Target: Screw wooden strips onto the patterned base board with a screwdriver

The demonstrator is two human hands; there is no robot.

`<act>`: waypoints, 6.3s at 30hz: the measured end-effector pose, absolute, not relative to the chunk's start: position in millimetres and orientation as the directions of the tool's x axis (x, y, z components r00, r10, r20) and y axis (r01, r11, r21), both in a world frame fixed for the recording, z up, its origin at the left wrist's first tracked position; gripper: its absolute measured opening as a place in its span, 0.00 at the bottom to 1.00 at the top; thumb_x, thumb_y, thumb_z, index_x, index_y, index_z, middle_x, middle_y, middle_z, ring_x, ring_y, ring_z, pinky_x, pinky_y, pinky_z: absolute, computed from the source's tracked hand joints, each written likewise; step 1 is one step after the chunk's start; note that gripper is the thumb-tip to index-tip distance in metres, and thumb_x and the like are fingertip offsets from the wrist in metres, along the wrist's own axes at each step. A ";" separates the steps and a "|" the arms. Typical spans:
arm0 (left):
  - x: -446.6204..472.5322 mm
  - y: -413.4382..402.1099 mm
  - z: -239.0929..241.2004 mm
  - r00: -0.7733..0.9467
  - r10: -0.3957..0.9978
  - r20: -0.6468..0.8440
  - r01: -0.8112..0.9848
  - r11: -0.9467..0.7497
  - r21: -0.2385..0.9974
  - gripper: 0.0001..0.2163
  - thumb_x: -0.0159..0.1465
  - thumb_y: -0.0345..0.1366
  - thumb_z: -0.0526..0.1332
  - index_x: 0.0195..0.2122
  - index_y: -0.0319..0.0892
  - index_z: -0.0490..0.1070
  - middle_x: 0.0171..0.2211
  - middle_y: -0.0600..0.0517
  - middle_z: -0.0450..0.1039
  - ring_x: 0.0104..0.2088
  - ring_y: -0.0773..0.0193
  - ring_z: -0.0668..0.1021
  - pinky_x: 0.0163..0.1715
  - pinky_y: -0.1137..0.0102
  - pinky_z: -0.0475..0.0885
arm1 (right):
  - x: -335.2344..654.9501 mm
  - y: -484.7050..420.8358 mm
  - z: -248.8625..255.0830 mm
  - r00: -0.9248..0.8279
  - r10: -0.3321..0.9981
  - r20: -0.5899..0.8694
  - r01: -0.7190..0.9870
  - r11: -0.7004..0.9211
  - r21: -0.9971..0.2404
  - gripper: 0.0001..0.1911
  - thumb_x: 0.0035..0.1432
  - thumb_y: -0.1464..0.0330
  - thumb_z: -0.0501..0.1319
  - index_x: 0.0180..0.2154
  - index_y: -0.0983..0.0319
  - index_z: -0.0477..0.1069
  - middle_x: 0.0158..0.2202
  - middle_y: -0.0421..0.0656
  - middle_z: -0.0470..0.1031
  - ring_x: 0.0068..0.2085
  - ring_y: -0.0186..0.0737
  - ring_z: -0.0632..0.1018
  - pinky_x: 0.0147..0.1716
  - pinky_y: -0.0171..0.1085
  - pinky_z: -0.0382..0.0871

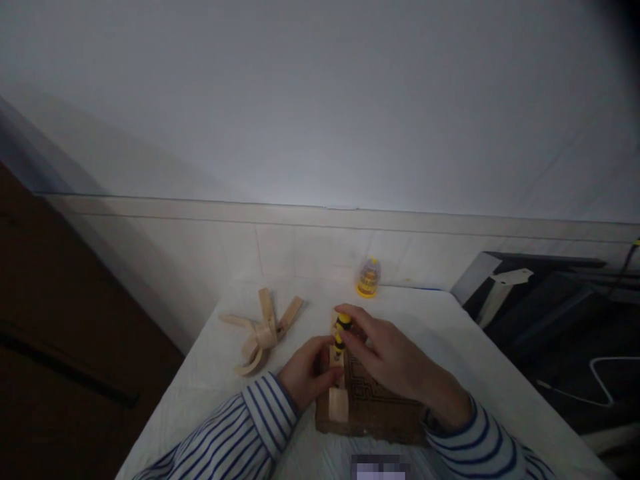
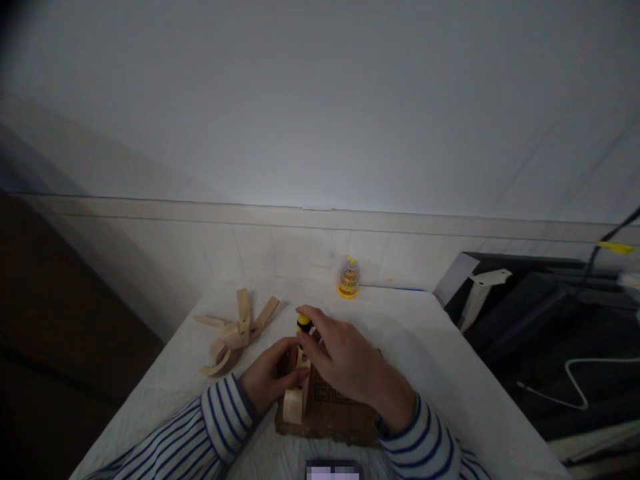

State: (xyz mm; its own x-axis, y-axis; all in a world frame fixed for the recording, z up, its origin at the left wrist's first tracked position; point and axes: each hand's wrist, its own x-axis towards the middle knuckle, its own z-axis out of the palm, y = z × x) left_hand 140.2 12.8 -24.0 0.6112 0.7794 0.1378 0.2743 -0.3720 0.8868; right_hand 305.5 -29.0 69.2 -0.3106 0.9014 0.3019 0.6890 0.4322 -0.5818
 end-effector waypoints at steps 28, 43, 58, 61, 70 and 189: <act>138.7 19.4 -29.8 0.620 0.763 0.183 0.230 -0.400 0.887 0.20 0.53 0.29 0.60 0.48 0.39 0.62 0.37 0.50 0.67 0.36 0.63 0.69 0.37 0.69 0.66 | 293.3 -21.3 64.0 -0.177 0.953 0.246 0.646 0.301 -0.702 0.09 0.57 0.66 0.56 0.40 0.60 0.60 0.32 0.42 0.73 0.31 0.36 0.76 0.30 0.34 0.69; 137.6 20.0 -32.4 0.624 0.760 0.181 0.214 -0.389 0.896 0.21 0.54 0.29 0.60 0.49 0.40 0.60 0.42 0.48 0.67 0.40 0.61 0.70 0.42 0.67 0.66 | 313.3 -19.3 72.2 -0.422 0.883 0.206 0.643 0.452 -0.619 0.22 0.62 0.69 0.49 0.58 0.55 0.53 0.54 0.45 0.66 0.52 0.40 0.69 0.50 0.44 0.64; 136.2 20.5 -30.6 0.620 0.769 0.156 0.267 -0.394 0.879 0.20 0.55 0.33 0.59 0.50 0.40 0.61 0.37 0.50 0.67 0.35 0.63 0.69 0.36 0.69 0.67 | 308.2 -12.8 61.4 -0.315 0.890 0.329 0.746 0.447 -0.494 0.16 0.61 0.66 0.51 0.52 0.60 0.60 0.40 0.46 0.76 0.38 0.40 0.77 0.36 0.39 0.71; 136.5 19.7 -27.6 0.616 0.773 0.153 0.256 -0.380 0.889 0.20 0.54 0.32 0.60 0.49 0.40 0.62 0.38 0.50 0.67 0.36 0.63 0.69 0.38 0.69 0.66 | 308.8 -12.9 60.1 -0.314 0.884 0.346 0.757 0.453 -0.471 0.16 0.61 0.66 0.51 0.50 0.60 0.61 0.40 0.45 0.76 0.38 0.40 0.77 0.36 0.39 0.71; 136.2 19.8 -27.2 0.621 0.767 0.162 0.288 -0.415 0.863 0.20 0.54 0.32 0.59 0.49 0.40 0.62 0.32 0.53 0.64 0.30 0.66 0.66 0.30 0.71 0.64 | 305.0 -15.9 63.9 -0.337 0.878 0.339 0.733 0.471 -0.490 0.21 0.60 0.67 0.52 0.55 0.59 0.57 0.47 0.47 0.72 0.45 0.41 0.75 0.43 0.43 0.70; 134.6 18.8 -26.1 0.610 0.776 0.158 0.298 -0.410 0.862 0.18 0.55 0.33 0.60 0.47 0.41 0.63 0.28 0.55 0.61 0.28 0.68 0.64 0.27 0.74 0.61 | 298.9 -19.7 64.9 -0.350 0.786 0.509 0.765 0.554 -0.328 0.12 0.59 0.70 0.54 0.46 0.60 0.64 0.41 0.47 0.73 0.43 0.42 0.74 0.41 0.44 0.71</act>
State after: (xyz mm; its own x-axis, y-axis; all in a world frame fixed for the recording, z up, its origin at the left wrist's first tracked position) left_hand 134.6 18.8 -26.1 0.6102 0.7763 0.1579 0.2980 -0.4096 0.8622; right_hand 298.9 -19.7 64.9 -0.3502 0.7860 0.5095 0.7652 0.5538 -0.3284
